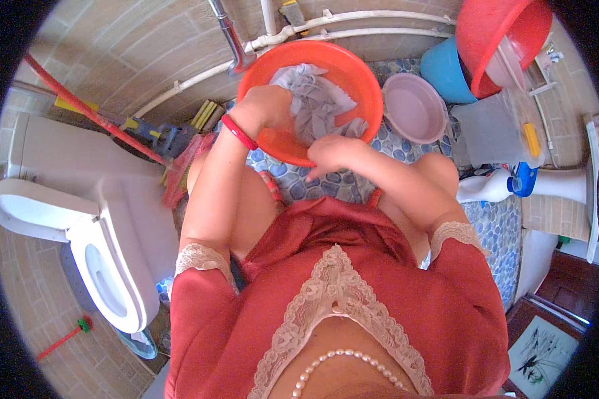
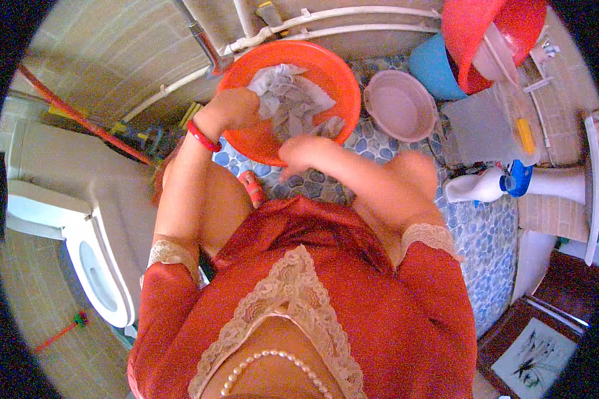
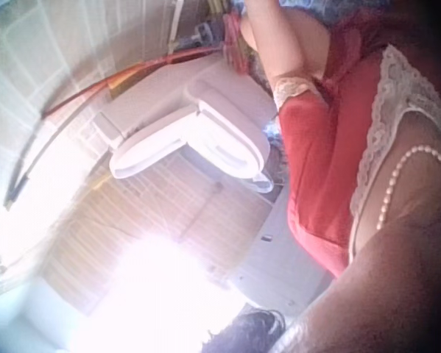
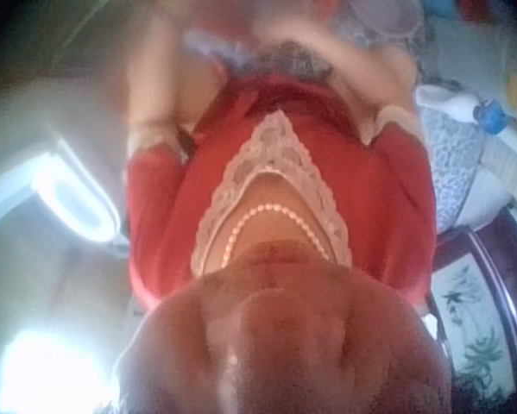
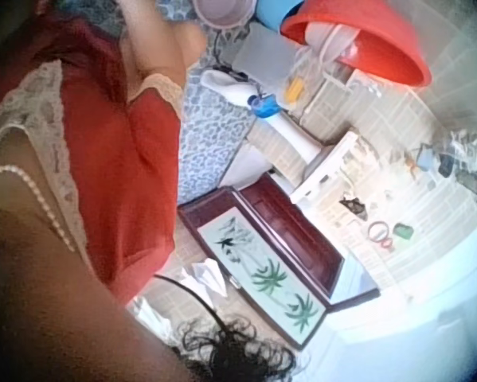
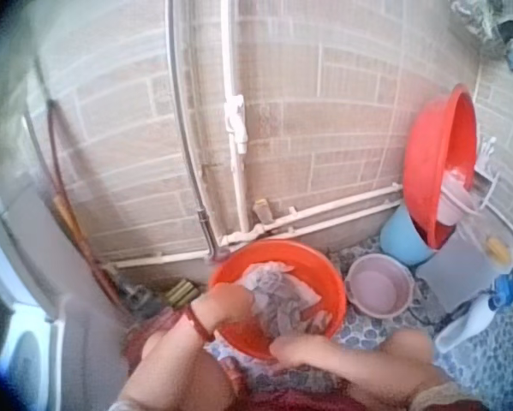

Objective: The person washes a cloth in a red basin, scrubs a wall, and then wipes the side of a toilet.

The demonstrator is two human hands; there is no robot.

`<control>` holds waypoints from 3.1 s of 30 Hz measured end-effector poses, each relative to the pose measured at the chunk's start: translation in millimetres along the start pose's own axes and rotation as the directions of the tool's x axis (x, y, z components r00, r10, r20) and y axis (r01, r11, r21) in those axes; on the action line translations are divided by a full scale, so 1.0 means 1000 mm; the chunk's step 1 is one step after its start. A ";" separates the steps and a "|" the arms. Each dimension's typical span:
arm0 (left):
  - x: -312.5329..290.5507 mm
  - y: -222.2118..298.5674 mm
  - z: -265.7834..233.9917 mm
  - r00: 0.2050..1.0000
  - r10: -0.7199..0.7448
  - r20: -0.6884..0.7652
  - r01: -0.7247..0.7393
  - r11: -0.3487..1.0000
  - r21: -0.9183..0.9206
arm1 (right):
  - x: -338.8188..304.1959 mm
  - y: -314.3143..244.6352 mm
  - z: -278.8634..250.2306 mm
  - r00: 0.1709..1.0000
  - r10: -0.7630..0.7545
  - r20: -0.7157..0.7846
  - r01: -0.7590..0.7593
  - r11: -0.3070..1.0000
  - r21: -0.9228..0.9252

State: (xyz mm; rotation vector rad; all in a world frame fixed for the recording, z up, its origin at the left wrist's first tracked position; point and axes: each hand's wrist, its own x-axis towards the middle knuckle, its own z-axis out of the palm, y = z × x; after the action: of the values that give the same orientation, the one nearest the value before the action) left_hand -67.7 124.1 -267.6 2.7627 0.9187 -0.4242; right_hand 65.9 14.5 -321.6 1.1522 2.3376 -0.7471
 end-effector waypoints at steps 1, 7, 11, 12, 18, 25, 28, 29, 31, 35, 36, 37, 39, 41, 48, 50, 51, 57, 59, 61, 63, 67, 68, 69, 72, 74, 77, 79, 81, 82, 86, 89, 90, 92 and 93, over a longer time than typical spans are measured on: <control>-0.005 -0.004 -0.001 1.000 -0.004 -0.008 0.004 1.000 0.007 | -0.002 0.003 -0.003 0.997 0.078 -0.023 -0.075 0.993 0.092; -0.021 -0.017 -0.031 0.928 0.056 -0.368 -0.105 0.988 -0.114 | 0.012 0.060 -0.037 0.901 0.214 -0.377 -0.119 0.958 0.259; -0.014 -0.019 -0.047 0.874 -0.091 -0.477 -0.236 0.778 -0.581 | 0.013 0.089 -0.050 0.930 0.158 -0.331 -0.172 0.985 -0.013; -0.014 -0.019 -0.048 0.849 -0.133 -0.511 -0.219 0.791 -0.571 | 0.011 0.091 -0.052 0.948 0.138 -0.285 -0.174 0.979 -0.105; 0.017 -0.014 0.025 0.827 -0.562 -0.005 -0.233 -0.336 -0.913 | 0.049 0.085 -0.032 0.825 0.357 -0.438 -0.378 0.925 0.041; 0.086 -0.023 0.076 0.814 -0.561 0.152 -0.316 -0.647 -0.694 | 0.082 0.127 -0.002 0.829 0.284 -0.482 -0.310 0.950 0.026; 0.092 -0.004 0.083 0.846 -0.491 0.208 -0.227 -0.684 -0.693 | 0.094 0.144 0.027 0.843 0.349 -0.409 -0.376 0.926 0.015; 0.095 -0.002 0.083 0.829 -0.464 0.311 -0.155 -0.726 -0.670 | 0.097 0.149 0.034 0.843 0.397 -0.363 -0.417 0.909 0.025; 0.119 -0.033 0.134 0.864 -0.453 0.221 -0.179 -0.686 -0.705 | 0.101 0.135 0.006 0.869 0.357 -0.343 -0.390 0.920 -0.032; 0.149 -0.019 0.156 0.847 -0.458 0.270 -0.162 -0.706 -0.689 | 0.113 0.165 0.022 0.680 0.508 -0.528 -0.265 0.842 0.469; 0.155 -0.017 0.165 0.842 -0.463 0.277 -0.155 -0.699 -0.698 | 0.117 0.169 0.024 0.597 0.561 -0.573 -0.153 0.781 0.606; 0.156 -0.023 0.179 0.826 -0.487 0.284 -0.165 -0.691 -0.704 | 0.124 0.158 0.011 0.630 0.655 -0.417 -0.359 0.722 0.592; 0.165 -0.024 0.204 0.834 -0.378 0.401 -0.058 -0.784 -0.618 | 0.128 0.154 -0.001 0.607 0.750 -0.261 -0.554 0.636 0.537; 0.168 -0.007 0.190 0.853 -0.267 0.449 0.048 -0.816 -0.576 | 0.125 0.182 0.020 0.526 0.733 -0.432 0.048 0.481 0.875; 0.106 -0.017 0.056 0.939 -0.180 0.292 -0.052 -0.916 -0.397 | 0.023 0.057 -0.076 0.672 0.564 -0.481 0.440 0.219 0.871; 0.124 -0.051 0.104 0.988 0.057 -0.141 0.004 -0.935 -0.355 | 0.037 0.039 -0.069 0.482 0.467 -0.741 0.440 0.602 0.666; 0.128 -0.058 0.118 0.876 0.207 -0.434 0.100 -0.961 -0.257 | 0.040 0.030 -0.070 0.440 0.440 -0.783 0.460 0.638 0.617; 0.111 -0.029 0.112 0.824 0.046 -0.565 -0.180 -0.924 -0.338 | 0.036 0.020 -0.076 0.250 0.477 -0.843 0.381 0.752 0.538; 0.124 -0.026 0.102 0.861 -0.020 -0.509 -0.220 -0.916 -0.336 | 0.051 0.049 -0.065 0.464 0.508 -0.726 0.312 0.673 0.671; 0.124 -0.018 0.093 0.893 -0.099 -0.438 -0.266 -0.903 -0.337 | 0.056 0.057 -0.066 0.660 0.502 -0.558 0.216 0.585 0.782; 0.115 -0.002 0.077 0.919 -0.363 0.151 -0.249 -0.834 -0.492 | 0.052 0.061 -0.071 0.096 0.687 -0.720 0.248 0.684 0.686; 0.109 -0.003 0.057 0.833 -0.535 0.141 -0.282 -0.630 -0.724 | 0.069 0.139 -0.034 0.198 0.942 -0.272 -0.210 0.312 0.927; 0.109 -0.006 0.060 0.828 -0.545 0.133 -0.322 -0.655 -0.684 | 0.066 0.150 -0.027 0.196 0.943 -0.270 -0.204 0.309 0.929; 0.110 -0.013 0.071 0.821 -0.553 0.140 -0.323 -0.652 -0.685 | 0.063 0.155 -0.021 0.181 0.953 -0.241 -0.259 0.283 0.924; 0.125 -0.033 0.128 0.759 -0.592 0.271 -0.293 -0.683 -0.669 | 0.060 0.144 -0.017 0.224 0.934 -0.279 -0.409 0.350 0.843; 0.150 -0.042 0.167 0.736 -0.633 0.241 -0.297 -0.622 -0.725 | 0.062 0.150 -0.001 0.306 0.826 -0.473 -0.417 0.563 0.713; 0.169 -0.068 0.235 0.815 -0.531 0.234 -0.280 -0.713 -0.643 | 0.068 0.126 0.015 0.591 0.419 -0.689 -0.512 0.855 0.082; 0.169 -0.065 0.243 0.864 -0.438 0.250 -0.204 -0.756 -0.622 | 0.074 0.129 0.020 0.646 0.448 -0.618 -0.517 0.853 0.078; 0.166 -0.056 0.252 0.893 -0.333 0.302 -0.077 -0.775 -0.628 | 0.083 0.131 0.022 0.653 0.649 -0.390 -0.526 0.759 0.383; 0.170 -0.048 0.245 0.910 -0.267 0.318 -0.003 -0.770 -0.638 | 0.087 0.145 0.031 0.637 0.661 -0.397 -0.535 0.749 0.390; 0.159 -0.039 0.196 0.899 -0.085 0.430 0.188 -0.811 -0.554 | 0.094 0.144 0.022 0.681 0.582 -0.445 -0.012 0.617 0.787; 0.128 -0.017 0.112 0.875 -0.171 0.453 0.076 -0.875 -0.478 | 0.067 0.111 -0.021 0.771 0.539 -0.339 0.164 0.346 0.924; 0.121 -0.025 0.099 0.861 -0.225 0.456 0.045 -0.860 -0.509 | 0.056 0.090 -0.039 0.741 0.496 -0.453 0.280 0.384 0.880; 0.111 -0.025 0.075 0.935 -0.227 0.274 -0.028 -0.816 -0.577 | 0.037 0.071 -0.059 0.686 0.469 -0.556 0.382 0.419 0.824; 0.118 -0.029 0.076 0.967 -0.233 0.102 -0.121 -0.775 -0.621 | 0.032 0.070 -0.065 0.588 0.436 -0.681 0.397 0.579 0.713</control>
State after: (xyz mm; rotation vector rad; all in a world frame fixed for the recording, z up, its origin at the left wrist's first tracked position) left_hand -10.4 191.1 -380.6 0.4067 0.6811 0.6799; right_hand 95.8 110.0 -310.3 2.3866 2.6616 -1.7455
